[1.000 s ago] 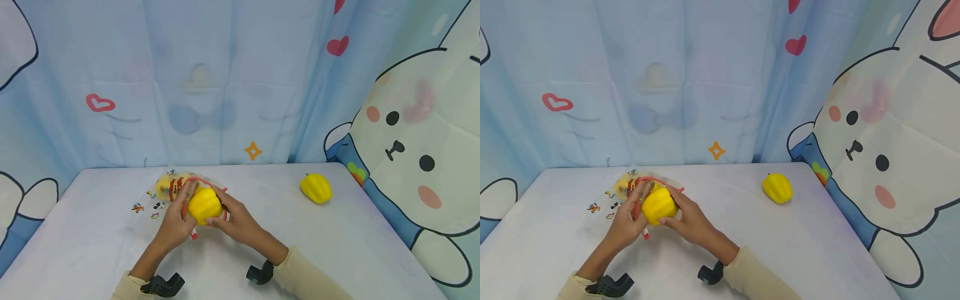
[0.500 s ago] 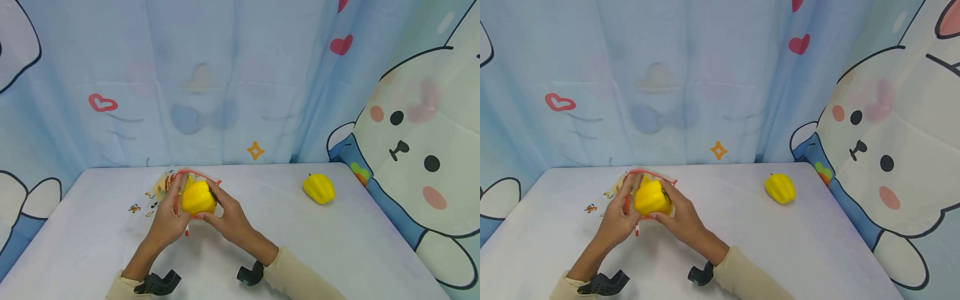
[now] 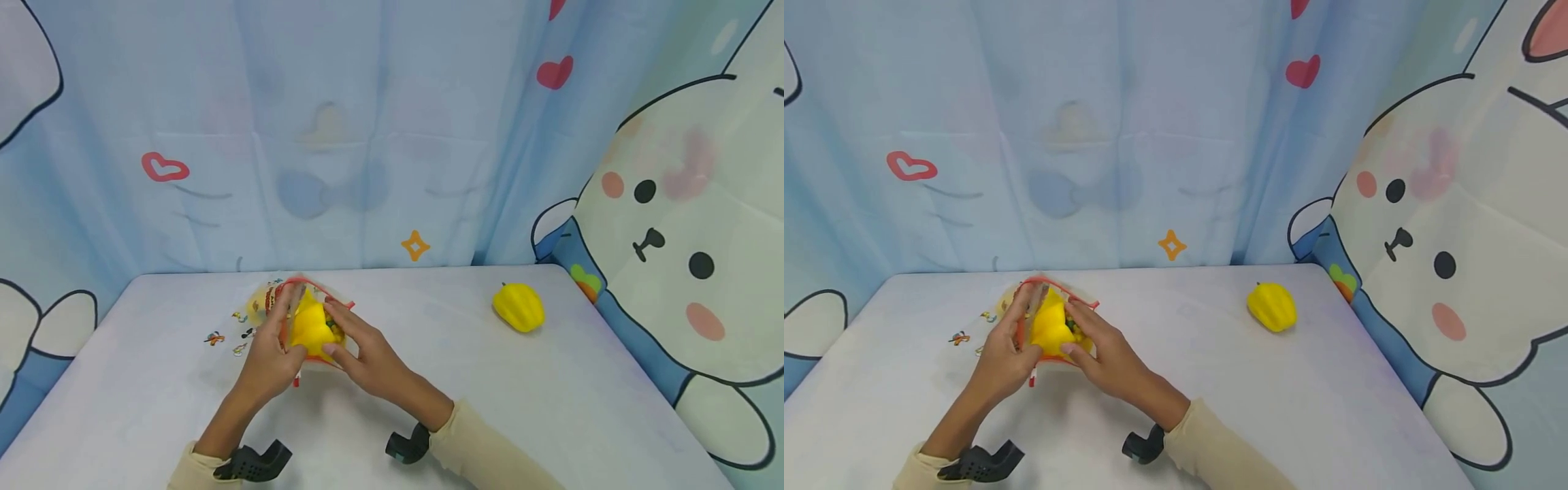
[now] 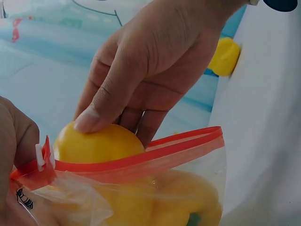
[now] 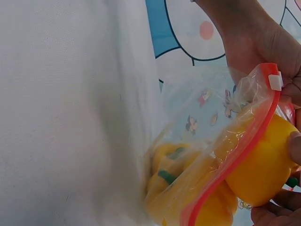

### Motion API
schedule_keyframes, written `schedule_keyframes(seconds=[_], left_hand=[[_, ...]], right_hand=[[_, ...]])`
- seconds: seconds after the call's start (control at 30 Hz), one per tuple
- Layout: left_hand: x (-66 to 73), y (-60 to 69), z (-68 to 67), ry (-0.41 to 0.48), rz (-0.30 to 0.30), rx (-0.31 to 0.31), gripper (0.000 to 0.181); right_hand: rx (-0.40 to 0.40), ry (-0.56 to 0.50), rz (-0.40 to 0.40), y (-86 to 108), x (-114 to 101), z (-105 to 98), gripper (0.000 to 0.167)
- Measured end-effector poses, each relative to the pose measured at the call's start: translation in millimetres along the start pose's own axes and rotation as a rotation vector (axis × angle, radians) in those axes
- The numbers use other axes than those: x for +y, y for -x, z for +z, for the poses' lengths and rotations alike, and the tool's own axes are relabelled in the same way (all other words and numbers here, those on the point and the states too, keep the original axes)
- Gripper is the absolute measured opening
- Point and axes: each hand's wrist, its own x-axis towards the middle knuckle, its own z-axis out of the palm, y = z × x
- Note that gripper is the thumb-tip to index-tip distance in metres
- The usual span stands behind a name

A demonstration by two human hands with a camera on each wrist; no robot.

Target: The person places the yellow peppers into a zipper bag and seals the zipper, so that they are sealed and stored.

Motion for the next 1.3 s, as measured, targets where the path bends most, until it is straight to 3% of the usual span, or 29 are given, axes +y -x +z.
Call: schedule_keyframes(seconds=[0.2,0.5,0.8,1.13,1.3], left_hand=[[-1.1,0.4,-1.1,0.042,-0.037,-0.022,0.089],[0.9,1.7,0.9,0.015,-0.070,-0.023,0.086],[1.0,0.4,2.8,0.030,-0.064,-0.024,0.089],[-2.7,0.4,0.7,0.052,-0.072,-0.019,0.088],[-1.1,0.2,-0.4,0.018,-0.063,-0.003,0.086]], right_hand=[[-0.008,0.027,-0.001,-3.5,0.0,0.7,0.066],[-0.029,0.031,0.058,-9.3,-3.8,-0.7,0.065],[-0.043,0.064,0.093,-11.7,-4.1,2.4,0.066],[-0.105,0.059,0.075,-14.0,-9.6,-9.8,0.069],[-0.137,0.052,0.032,-6.1,-7.4,-15.7,0.068]])
